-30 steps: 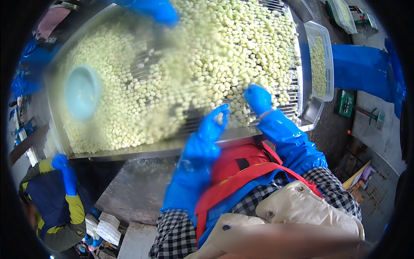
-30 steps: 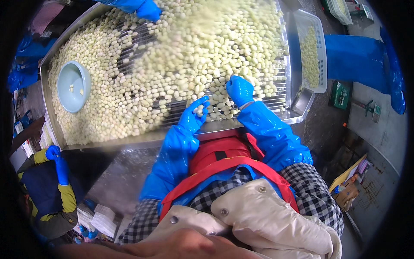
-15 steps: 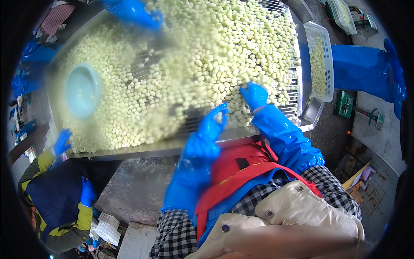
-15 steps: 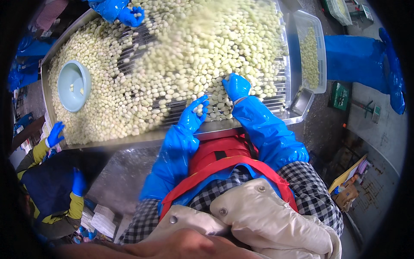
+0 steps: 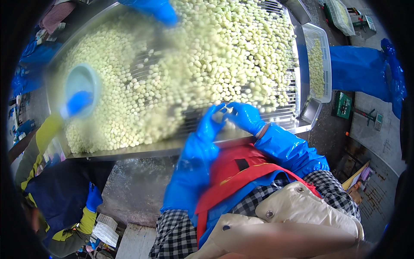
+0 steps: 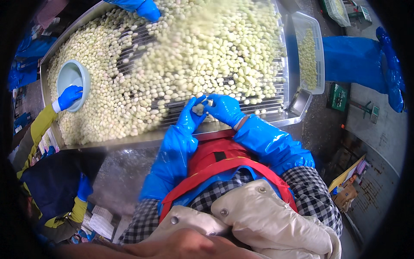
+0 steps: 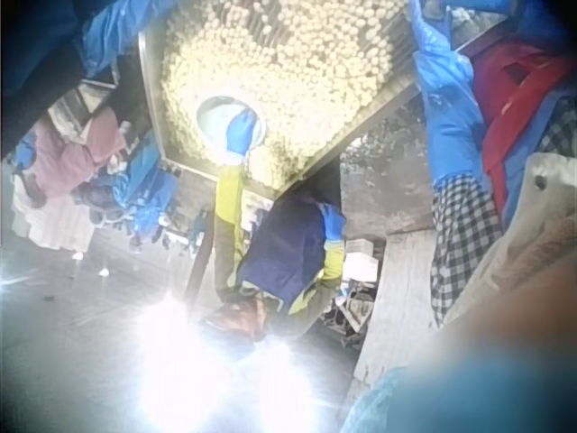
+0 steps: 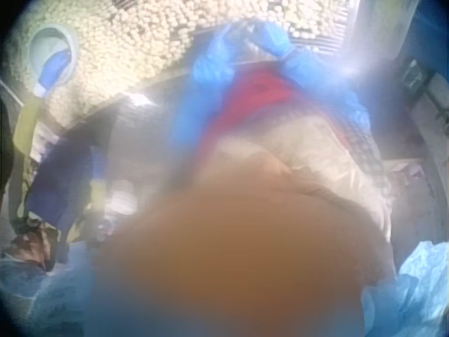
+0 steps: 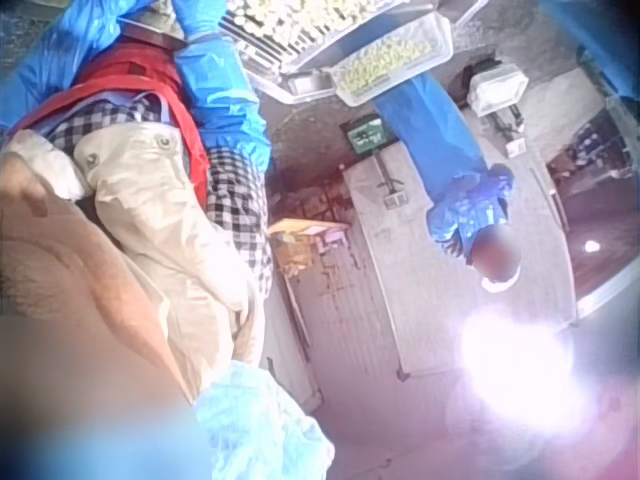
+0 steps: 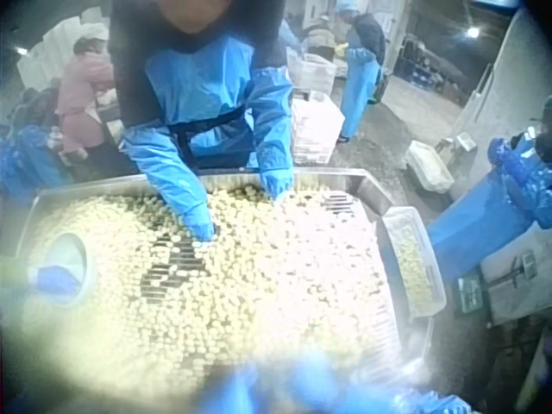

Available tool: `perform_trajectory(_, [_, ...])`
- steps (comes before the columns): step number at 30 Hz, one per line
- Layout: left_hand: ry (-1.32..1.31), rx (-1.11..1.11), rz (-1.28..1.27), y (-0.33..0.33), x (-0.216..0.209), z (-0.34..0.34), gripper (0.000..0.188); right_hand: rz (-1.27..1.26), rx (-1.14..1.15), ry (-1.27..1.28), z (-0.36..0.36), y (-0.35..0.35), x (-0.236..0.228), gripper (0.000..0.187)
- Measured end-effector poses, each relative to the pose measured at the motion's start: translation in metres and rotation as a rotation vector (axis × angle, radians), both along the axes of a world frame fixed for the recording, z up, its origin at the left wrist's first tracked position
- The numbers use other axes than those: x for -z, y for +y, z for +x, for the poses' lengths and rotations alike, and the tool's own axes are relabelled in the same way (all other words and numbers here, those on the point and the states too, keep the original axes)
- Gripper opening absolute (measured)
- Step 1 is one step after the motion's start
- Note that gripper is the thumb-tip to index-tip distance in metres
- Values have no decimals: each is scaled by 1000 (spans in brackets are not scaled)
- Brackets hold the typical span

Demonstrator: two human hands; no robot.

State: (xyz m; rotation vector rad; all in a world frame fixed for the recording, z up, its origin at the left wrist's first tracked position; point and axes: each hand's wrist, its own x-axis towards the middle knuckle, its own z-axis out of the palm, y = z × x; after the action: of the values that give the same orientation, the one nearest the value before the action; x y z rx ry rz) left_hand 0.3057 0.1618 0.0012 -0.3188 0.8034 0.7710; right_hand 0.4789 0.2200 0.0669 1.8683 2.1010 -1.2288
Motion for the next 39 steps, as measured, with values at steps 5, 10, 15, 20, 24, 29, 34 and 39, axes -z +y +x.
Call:
perform_trajectory(5, [-66,-54,5,-2,7,1,44,380,345,-58,39,38,33,28])
perform_trajectory(10, [-116,-74,-14,-4,14,0,44,377,12,-389,64,76,75,27])
perform_trajectory(15, [-97,-65,70,-1,8,-1,43,300,199,-238,43,72,43,25])
perform_trajectory(20, [-166,-147,178,2,-2,4,45,11,189,162,8,14,14,35])
perform_trajectory(24, [-38,-100,17,1,0,-1,42,375,234,169,7,25,33,36])
perform_trajectory(29, [-220,-95,45,-1,8,-6,40,650,-68,-191,22,82,64,25])
perform_trajectory(34, [-203,-149,14,-4,13,-2,41,511,-5,-278,27,77,74,21])
perform_trajectory(39, [-253,-128,110,-5,16,-3,45,451,-21,-280,25,68,59,23])
